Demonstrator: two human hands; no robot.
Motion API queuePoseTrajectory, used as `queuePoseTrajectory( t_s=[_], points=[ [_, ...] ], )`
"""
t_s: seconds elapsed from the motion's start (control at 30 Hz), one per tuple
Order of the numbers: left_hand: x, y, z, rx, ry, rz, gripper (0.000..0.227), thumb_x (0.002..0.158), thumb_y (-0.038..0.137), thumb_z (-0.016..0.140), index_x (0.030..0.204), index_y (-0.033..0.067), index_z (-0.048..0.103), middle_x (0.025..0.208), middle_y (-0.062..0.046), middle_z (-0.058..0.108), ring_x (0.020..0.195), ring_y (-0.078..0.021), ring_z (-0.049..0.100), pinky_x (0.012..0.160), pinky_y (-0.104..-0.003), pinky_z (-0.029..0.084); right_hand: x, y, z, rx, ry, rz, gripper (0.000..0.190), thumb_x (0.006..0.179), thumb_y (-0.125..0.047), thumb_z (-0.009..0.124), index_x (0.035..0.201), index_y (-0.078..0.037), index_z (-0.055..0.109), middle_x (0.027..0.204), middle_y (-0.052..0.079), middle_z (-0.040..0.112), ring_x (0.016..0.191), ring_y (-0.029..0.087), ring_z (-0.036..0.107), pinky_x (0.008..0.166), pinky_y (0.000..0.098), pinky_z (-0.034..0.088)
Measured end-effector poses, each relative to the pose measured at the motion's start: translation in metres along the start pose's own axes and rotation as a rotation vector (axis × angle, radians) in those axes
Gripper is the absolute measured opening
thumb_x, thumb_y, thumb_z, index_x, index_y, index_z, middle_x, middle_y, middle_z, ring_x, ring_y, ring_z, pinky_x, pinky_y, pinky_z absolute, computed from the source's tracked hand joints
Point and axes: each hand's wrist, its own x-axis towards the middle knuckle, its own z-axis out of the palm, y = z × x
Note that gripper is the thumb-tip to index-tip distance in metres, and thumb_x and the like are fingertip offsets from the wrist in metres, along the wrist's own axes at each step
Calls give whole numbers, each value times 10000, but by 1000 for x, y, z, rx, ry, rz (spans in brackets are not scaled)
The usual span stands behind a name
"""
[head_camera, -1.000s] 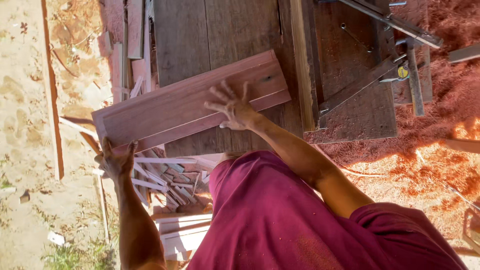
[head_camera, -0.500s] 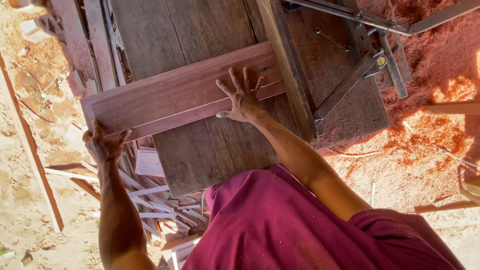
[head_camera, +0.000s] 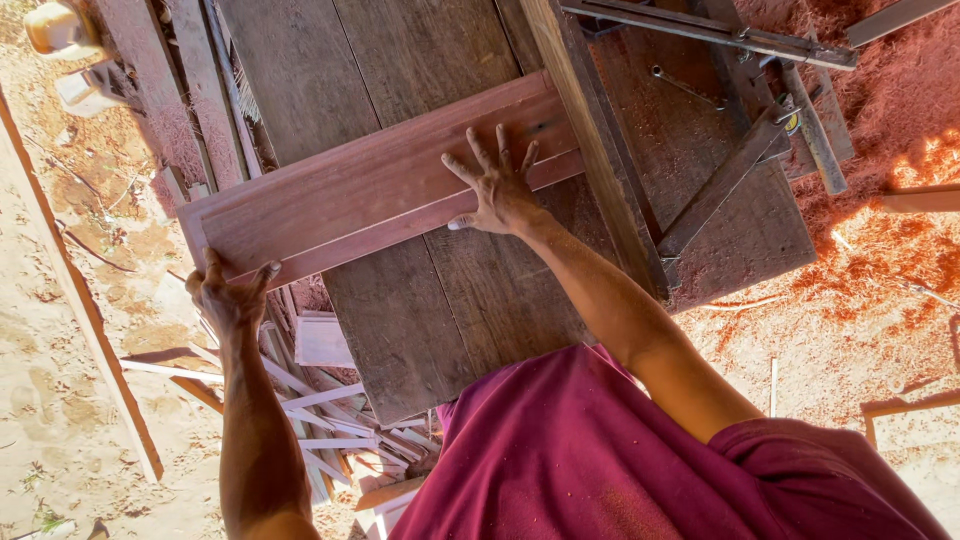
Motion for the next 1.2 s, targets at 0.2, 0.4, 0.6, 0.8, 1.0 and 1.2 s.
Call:
queuePoseTrajectory(
  t_s=[0.2, 0.4, 0.6, 0.8, 1.0, 1.2],
  points=[
    [24, -5, 9, 15, 23, 29, 1083, 725, 597, 951, 1566, 70, 519, 1320, -329, 486, 1208, -568, 543, 1075, -587, 453, 27, 4, -4, 8, -6, -10, 1118, 730, -846, 698, 1660, -426, 242, 1754, 129, 67, 1552, 559, -11, 1049, 930, -26],
    [46, 5, 12, 6, -10, -8, 1057, 772, 576, 937, 1588, 84, 482, 1363, -314, 471, 1219, -568, 540, 1061, -633, 451, 51, 10, -2, 0, 10, -7, 1118, 718, -858, 693, 1654, -437, 250, 1754, 119, 73, 1552, 556, 2, 1043, 941, -21],
    [69, 15, 15, 10, -30, -61, 1062, 775, 607, 928, 1599, 118, 470, 1366, -282, 475, 1229, -542, 541, 1068, -620, 454, 70, 10, -17, 39, 19, -16, 1124, 712, -806, 740, 1656, -412, 275, 1755, 127, 95, 1555, 554, 3, 1047, 930, -39],
    [89, 31, 12, 14, -43, -82, 1055, 779, 614, 918, 1593, 115, 471, 1392, -299, 462, 1236, -559, 537, 1082, -627, 443, 94, 13, -23, 51, 14, -13, 1144, 689, -797, 758, 1653, -412, 278, 1756, 130, 97, 1552, 561, 12, 1043, 939, -26],
    [102, 43, 9, 21, -44, -111, 1040, 778, 602, 930, 1592, 143, 474, 1397, -265, 466, 1236, -525, 557, 1092, -593, 450, 111, 13, -28, 60, -35, -5, 1114, 732, -811, 731, 1660, -429, 248, 1763, 109, 57, 1558, 546, -30, 1050, 926, -46],
    [123, 55, 10, 30, -30, -47, 1080, 715, 518, 944, 1569, 67, 461, 1251, -239, 450, 1112, -479, 556, 1025, -499, 457, 138, 19, -30, 6, -61, -11, 1211, 717, -864, 705, 1673, -434, 97, 1726, 80, -139, 1543, 536, -119, 1059, 910, -40]
  ],
)
